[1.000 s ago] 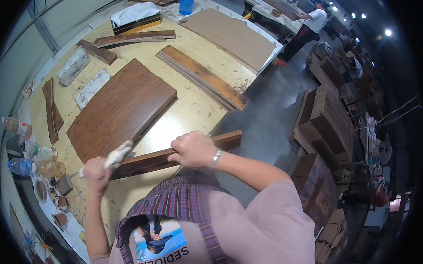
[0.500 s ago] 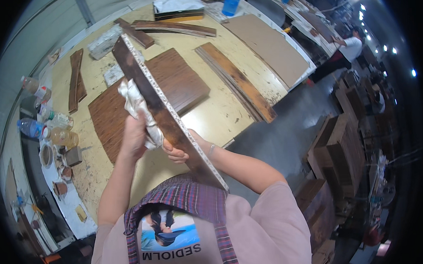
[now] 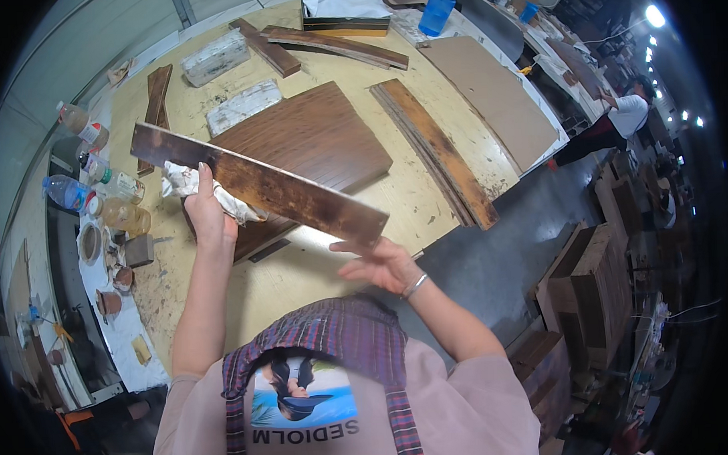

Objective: The person applies a substance to a wooden board with a sponge and kemudian wipes the surface with a cloth.

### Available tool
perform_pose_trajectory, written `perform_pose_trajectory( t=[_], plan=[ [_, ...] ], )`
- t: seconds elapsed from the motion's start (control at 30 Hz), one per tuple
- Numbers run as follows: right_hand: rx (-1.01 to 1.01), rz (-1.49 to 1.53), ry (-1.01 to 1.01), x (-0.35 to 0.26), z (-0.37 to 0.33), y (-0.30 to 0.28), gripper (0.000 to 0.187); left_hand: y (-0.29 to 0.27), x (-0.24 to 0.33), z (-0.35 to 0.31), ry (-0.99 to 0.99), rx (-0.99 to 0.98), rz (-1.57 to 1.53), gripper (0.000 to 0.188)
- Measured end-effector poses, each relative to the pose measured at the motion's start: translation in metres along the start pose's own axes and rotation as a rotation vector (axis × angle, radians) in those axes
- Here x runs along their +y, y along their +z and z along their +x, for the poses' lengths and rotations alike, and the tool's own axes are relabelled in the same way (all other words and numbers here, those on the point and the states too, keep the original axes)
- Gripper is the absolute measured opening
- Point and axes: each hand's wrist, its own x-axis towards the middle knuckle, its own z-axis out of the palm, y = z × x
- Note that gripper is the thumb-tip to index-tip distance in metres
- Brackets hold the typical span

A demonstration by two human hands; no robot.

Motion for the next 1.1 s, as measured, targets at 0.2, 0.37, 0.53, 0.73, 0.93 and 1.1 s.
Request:
perform_pose_trajectory(
  t=[0.2, 0.37, 0.53, 0.73, 0.93, 1.1],
  plan=[
    [0.063, -0.127, -0.231, 0.027, 0.046, 0.061, 0.053, 0.002, -0.023, -0.031, -0.081, 0.036, 0.005, 0.028],
    [0.254, 0.136, -0.367, 0.031, 0.053, 0.058, 0.037, -0.010, -0.019, -0.023, -0.026, 0.079, 0.003, 0.028],
    [0.348, 0.037, -0.412, 0.013, 0.009, 0.027, 0.053, -0.078, 0.030, 0.034, 0.066, 0.081, 0.061, 0.025],
    [0.327, 0.234, -0.516, -0.001, 0.021, 0.045, 0.043, -0.072, 0.004, -0.001, 0.103, 0.019, 0.283, 0.027],
    [0.360, 0.179, -0.502, -0.010, 0.062, 0.073, 0.035, -0.043, -0.032, -0.086, -0.113, -0.423, 0.412, 0.019],
    [0.478, 0.095, -0.547, -0.031, 0.061, 0.061, 0.030, -0.053, -0.004, -0.072, -0.223, -0.333, 0.487, 0.018]
  ],
)
